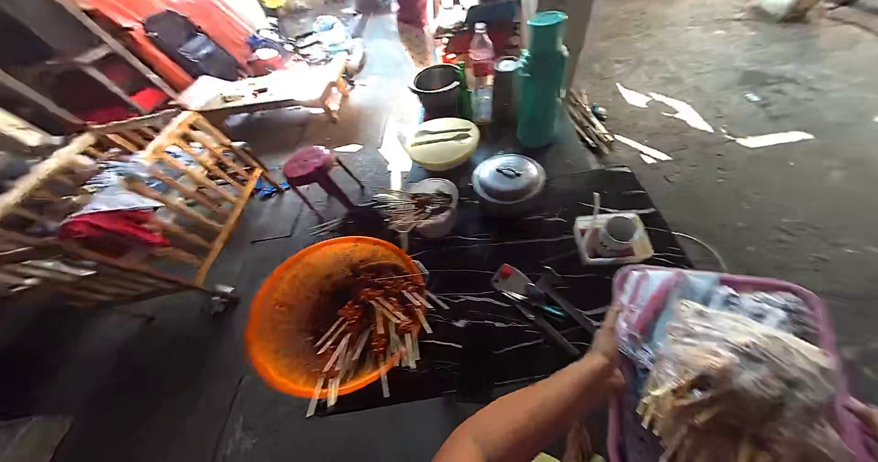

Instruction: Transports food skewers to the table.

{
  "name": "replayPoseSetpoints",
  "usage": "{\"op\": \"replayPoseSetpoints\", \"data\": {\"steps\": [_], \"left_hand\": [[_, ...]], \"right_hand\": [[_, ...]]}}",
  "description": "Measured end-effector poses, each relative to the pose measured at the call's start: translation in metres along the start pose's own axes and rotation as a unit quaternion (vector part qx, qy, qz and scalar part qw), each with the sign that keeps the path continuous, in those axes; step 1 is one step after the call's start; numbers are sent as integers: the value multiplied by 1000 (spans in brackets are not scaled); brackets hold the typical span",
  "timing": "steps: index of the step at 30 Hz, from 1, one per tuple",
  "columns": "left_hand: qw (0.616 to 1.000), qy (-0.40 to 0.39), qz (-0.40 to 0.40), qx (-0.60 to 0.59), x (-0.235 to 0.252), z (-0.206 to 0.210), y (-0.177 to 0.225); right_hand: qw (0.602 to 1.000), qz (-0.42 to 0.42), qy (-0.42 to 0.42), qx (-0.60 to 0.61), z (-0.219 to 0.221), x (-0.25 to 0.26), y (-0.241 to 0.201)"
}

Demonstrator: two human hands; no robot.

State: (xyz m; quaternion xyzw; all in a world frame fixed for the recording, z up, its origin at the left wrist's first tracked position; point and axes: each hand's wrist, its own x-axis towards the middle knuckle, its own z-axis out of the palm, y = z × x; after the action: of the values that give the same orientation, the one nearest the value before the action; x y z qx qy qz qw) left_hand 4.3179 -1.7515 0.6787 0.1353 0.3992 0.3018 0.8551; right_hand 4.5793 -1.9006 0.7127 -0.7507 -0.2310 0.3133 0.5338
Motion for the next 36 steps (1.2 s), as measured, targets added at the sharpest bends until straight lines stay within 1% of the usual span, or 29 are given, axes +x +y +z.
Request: {"op": "replayPoseSetpoints", "data": {"steps": [1,3,6,9,12,18,25,28,30,32,34,36], "left_hand": [[1000,13,3,-12,7,7,-1],[998,61,-6,-21,19,17,2],[992,127,5,-24,33,27,3],[982,179,22,-51,42,39,6],[973,210,37,-91,52,48,9],[957,244,69,-144,67,46,29],[944,260,122,-163,85,25,68],[953,247,135,-116,84,12,77],[955,260,141,-14,82,-1,76],[935,289,180,98,79,-15,78],[904,328,219,166,75,-29,86],[875,359,242,215,73,-40,103]], "right_hand": [[999,19,2,-37,1,24,2],[996,47,12,-69,14,66,3],[995,60,-19,-72,32,119,10],[995,68,-53,-57,40,157,22],[992,69,-91,-50,50,181,20],[983,58,-167,-46,86,224,13],[974,39,-211,-79,145,247,-14],[971,39,-220,-90,164,249,-20],[968,28,-223,-114,172,249,-22],[960,12,-240,-140,173,251,-20],[947,-1,-273,-168,163,256,-16],[930,-18,-306,-203,143,263,-15]]}}
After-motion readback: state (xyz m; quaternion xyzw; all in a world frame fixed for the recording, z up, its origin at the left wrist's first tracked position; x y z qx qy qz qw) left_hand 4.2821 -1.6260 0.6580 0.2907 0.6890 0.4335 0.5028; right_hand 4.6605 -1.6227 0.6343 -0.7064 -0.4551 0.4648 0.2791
